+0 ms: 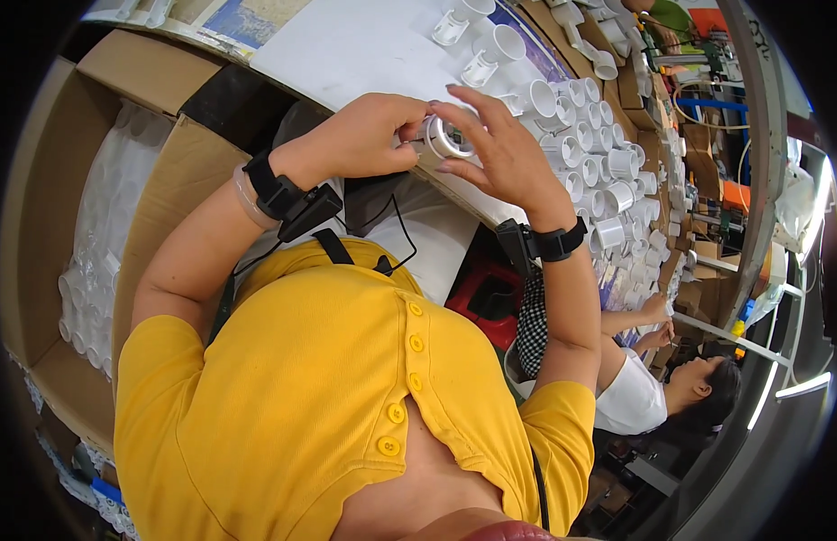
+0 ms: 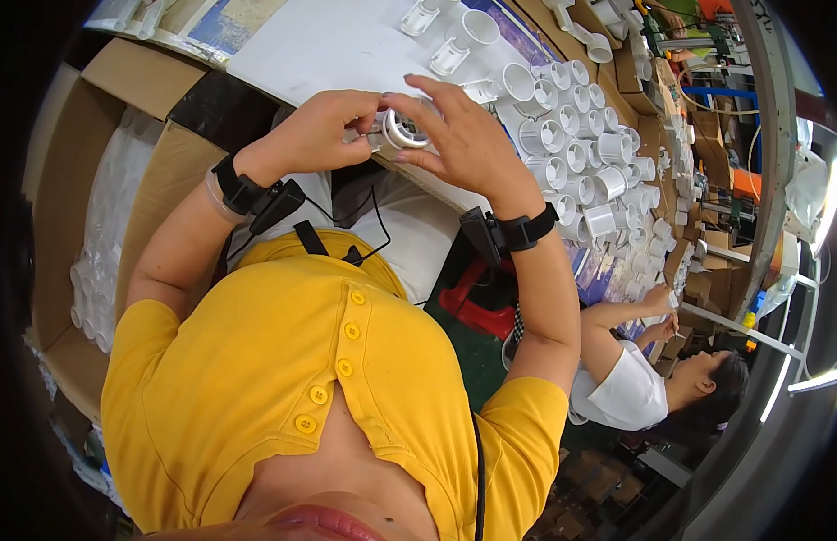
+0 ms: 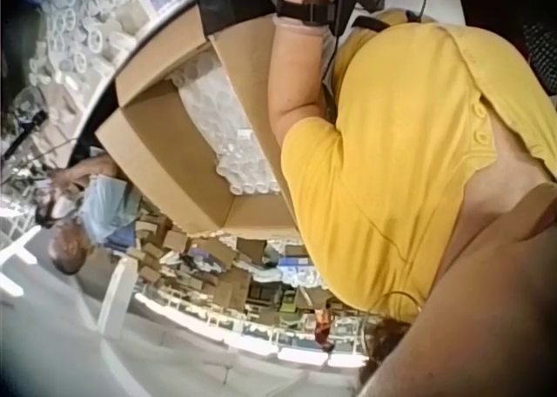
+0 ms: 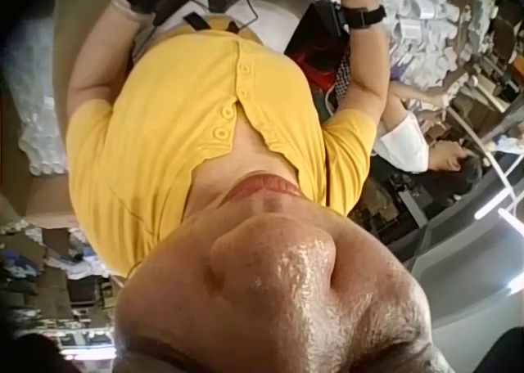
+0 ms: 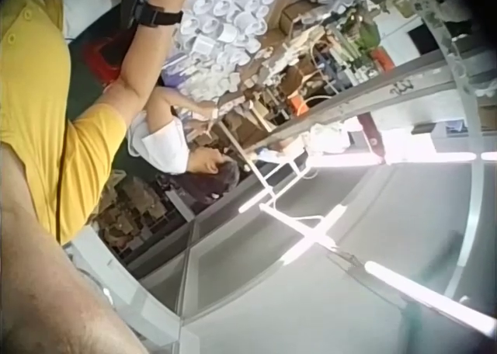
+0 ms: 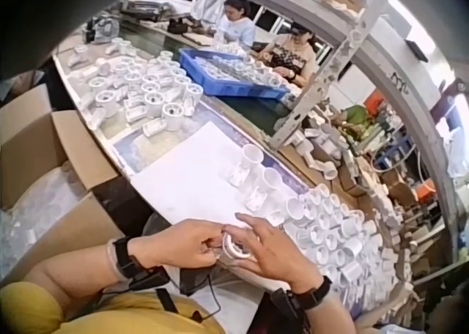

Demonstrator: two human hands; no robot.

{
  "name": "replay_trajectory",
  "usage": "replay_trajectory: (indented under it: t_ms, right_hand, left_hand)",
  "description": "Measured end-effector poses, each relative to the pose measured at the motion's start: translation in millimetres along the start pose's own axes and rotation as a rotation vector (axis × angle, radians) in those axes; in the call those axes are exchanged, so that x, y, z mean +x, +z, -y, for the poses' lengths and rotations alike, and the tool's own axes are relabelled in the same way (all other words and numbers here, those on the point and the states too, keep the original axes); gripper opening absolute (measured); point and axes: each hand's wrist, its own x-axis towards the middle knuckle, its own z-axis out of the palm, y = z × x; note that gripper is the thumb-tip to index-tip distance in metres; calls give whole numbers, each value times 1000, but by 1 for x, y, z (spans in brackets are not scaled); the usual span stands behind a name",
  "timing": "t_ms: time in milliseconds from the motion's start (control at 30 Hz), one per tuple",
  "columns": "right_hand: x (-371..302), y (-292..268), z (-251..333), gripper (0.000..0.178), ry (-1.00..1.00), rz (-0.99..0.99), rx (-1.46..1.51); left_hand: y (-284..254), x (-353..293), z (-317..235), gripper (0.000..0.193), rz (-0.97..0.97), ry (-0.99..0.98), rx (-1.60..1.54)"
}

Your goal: The person assembles a device by inserting a small fan into a white plastic housing, tucking the wires inside, and snapping a white cap onto the end. They then place the completed unit on the table and pick up new components to repeat the process.

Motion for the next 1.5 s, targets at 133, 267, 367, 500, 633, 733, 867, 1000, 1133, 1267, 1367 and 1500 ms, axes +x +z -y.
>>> replay_trajectory:
  t_ms: [133, 267, 367, 500, 633, 733, 867, 1000, 1133, 1267, 1367, 1500]
  right_hand:
    - [-7, -4, 5, 57, 73, 78, 45]
    - [-16, -27, 3, 58, 75, 17, 256]
    - [-26, -54, 0, 58, 35, -57, 357]
    - [-34, -67, 2, 55, -51, -146, 499]
    - [-37, -61, 0, 52, -73, -318, 681]
    - [-41, -42, -10, 51, -66, -493, 672]
    - [-38, -18, -15, 54, 28, -650, 745]
    - [-35, -16, -3, 54, 173, -619, 1005]
    - [-35, -13, -2, 51, 212, -618, 1170]
    - [-33, -8, -3, 47, 186, -660, 1201]
    - [-33, -11, -1, 46, 180, -632, 1209]
    - [-23, 2, -13, 43, 75, -824, 899]
  left_hand:
    - [-8, -1, -9, 18, 156, -174, -16]
    - [-10, 2, -14, 15, 109, -127, -325]
    - [-16, 17, -31, 22, 34, -4, -634]
    - [0, 46, -38, 41, 13, -281, -1073]
    - [23, 61, -57, 57, 366, -293, -1198]
    - [30, 69, -72, 65, 227, -322, -1105]
    - [39, 76, -70, 69, 170, -331, -1038]
    - [42, 76, -64, 68, 184, -379, -1069]
    - [44, 77, -60, 68, 205, -416, -1130]
    - [41, 77, -57, 66, 229, -382, -1075]
    - [40, 76, -59, 62, 210, -385, -1018]
    - [40, 76, -61, 54, 117, -377, -964]
